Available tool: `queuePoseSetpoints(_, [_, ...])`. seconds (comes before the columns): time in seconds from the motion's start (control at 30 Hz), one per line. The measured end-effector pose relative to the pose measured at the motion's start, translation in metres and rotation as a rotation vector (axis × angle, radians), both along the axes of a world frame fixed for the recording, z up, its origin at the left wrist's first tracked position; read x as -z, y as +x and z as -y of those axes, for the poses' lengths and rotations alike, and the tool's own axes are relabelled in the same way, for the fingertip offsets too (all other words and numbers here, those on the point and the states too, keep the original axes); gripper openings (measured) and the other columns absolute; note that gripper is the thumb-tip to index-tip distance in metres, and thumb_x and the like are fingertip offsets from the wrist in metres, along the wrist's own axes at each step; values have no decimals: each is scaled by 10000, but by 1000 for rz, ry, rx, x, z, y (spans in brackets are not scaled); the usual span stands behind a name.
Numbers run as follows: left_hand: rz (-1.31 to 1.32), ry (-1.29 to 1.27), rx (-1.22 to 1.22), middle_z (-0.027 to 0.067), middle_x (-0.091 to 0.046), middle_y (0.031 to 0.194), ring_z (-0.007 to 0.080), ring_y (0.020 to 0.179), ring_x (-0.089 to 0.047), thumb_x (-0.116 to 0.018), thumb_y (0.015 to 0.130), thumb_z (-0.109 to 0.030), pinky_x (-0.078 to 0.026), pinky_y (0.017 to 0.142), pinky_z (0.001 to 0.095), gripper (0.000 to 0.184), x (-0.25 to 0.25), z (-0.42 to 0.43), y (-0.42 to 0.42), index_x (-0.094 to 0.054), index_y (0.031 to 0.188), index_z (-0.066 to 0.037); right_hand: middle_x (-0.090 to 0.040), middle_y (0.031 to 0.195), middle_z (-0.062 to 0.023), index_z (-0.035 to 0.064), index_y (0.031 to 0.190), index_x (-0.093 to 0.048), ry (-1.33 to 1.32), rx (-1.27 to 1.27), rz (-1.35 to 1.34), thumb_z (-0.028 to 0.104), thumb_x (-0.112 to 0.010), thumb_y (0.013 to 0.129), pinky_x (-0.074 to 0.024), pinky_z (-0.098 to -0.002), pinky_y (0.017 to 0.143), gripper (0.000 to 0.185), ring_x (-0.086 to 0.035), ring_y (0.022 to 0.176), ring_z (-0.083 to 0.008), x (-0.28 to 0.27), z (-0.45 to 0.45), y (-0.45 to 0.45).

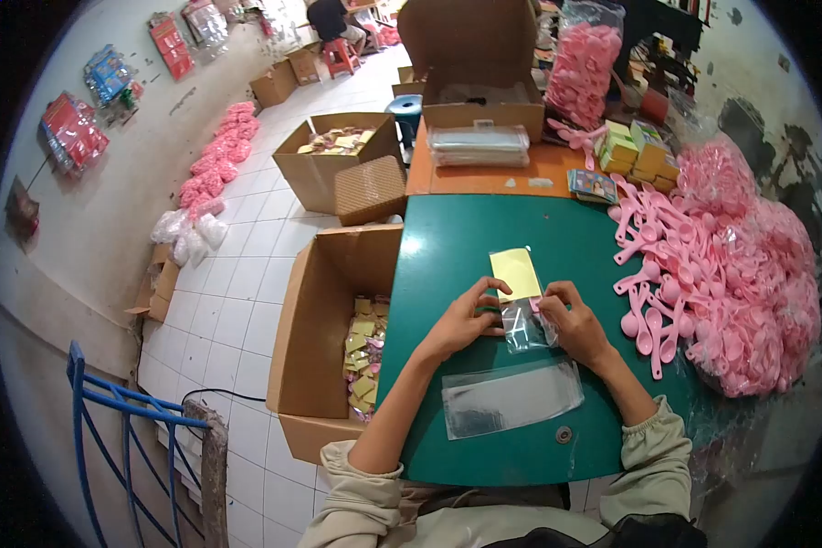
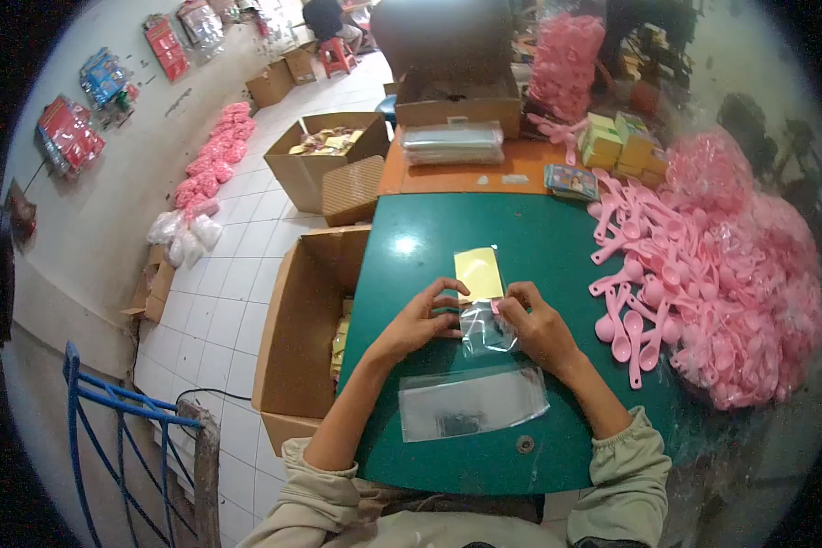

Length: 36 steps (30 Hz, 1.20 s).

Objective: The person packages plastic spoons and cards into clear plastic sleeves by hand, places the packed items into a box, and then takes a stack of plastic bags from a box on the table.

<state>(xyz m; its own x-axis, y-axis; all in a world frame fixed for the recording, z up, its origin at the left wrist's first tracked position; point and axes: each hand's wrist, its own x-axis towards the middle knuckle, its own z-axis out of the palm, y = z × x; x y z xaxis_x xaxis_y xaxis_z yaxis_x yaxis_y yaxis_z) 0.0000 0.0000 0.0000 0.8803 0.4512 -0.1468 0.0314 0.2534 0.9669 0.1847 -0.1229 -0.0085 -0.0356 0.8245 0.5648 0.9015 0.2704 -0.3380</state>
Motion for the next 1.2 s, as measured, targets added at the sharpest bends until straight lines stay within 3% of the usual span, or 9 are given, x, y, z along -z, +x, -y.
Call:
queuePoseSetpoints(0.17, [-80, 826, 45, 82, -584, 941, 166, 825, -617, -580, 858, -47, -528, 717, 252, 140, -4, 14, 2, -527, 987, -26, -500, 960, -101, 10, 824, -548, -120, -28, -491, -26, -668, 724, -506, -265, 692, 160, -590, 770, -187, -7, 6, 3])
queuePoseSetpoints(0.2, [-94, 861, -4, 82, -587, 896, 140, 806, -610, -599, 852, -67, -533, 664, 259, 119, -1, 13, 5, -541, 943, -16, -498, 968, -85, 12, 832, -561, -137, -42, -559, -15, -683, 730, -505, -261, 685, 161, -580, 778, -148, -4, 5, 7])
queuePoseSetpoints(0.3, [-185, 639, -77, 76, -589, 874, 142, 799, -607, -607, 855, -86, -535, 623, 271, 135, -6, 12, 6, -541, 950, -18, -498, 981, -54, 14, 853, -577, -277, -102, -793, -3, -671, 767, -499, -252, 681, 129, -566, 791, -118, -8, 7, 11])
queuePoseSetpoints(0.5, [-124, 569, -197, 60, -604, 851, 101, 765, -602, -612, 862, -111, -529, 605, 249, 147, 7, 11, 8, -554, 916, 13, -517, 945, -37, -13, 863, -575, -430, -131, -1217, 66, -601, 860, -494, -223, 694, 84, -570, 790, -103, 3, -1, 15])
queuePoseSetpoints(0.73, [-260, 516, -279, 60, -641, 752, 87, 667, -620, -651, 835, -126, -511, 584, 229, 171, 9, 15, 16, -569, 872, 19, -589, 737, -47, -1, 857, -541, -408, 157, -1077, 103, -555, 899, -490, -206, 546, 114, -583, 598, -97, 3, -8, 2])
queuePoseSetpoints(1.0, [-190, 422, -402, 53, -620, 800, 93, 720, -623, -623, 855, -111, -496, 528, 224, 178, 13, 19, 20, -514, 949, -6, -611, 759, -87, -24, 885, -530, -303, 170, -1173, 50, -590, 863, -481, -219, 492, 98, -601, 592, -111, 6, -10, 0])
queuePoseSetpoints(1.2, [-274, 466, -297, 78, -628, 953, 93, 747, -619, -606, 863, -132, -490, 532, 230, 255, 2, 19, 17, -532, 1087, -34, -614, 779, -81, -42, 985, -551, -339, 135, -1161, 35, -592, 854, -480, -215, 518, 157, -597, 614, -103, 3, -10, -1])
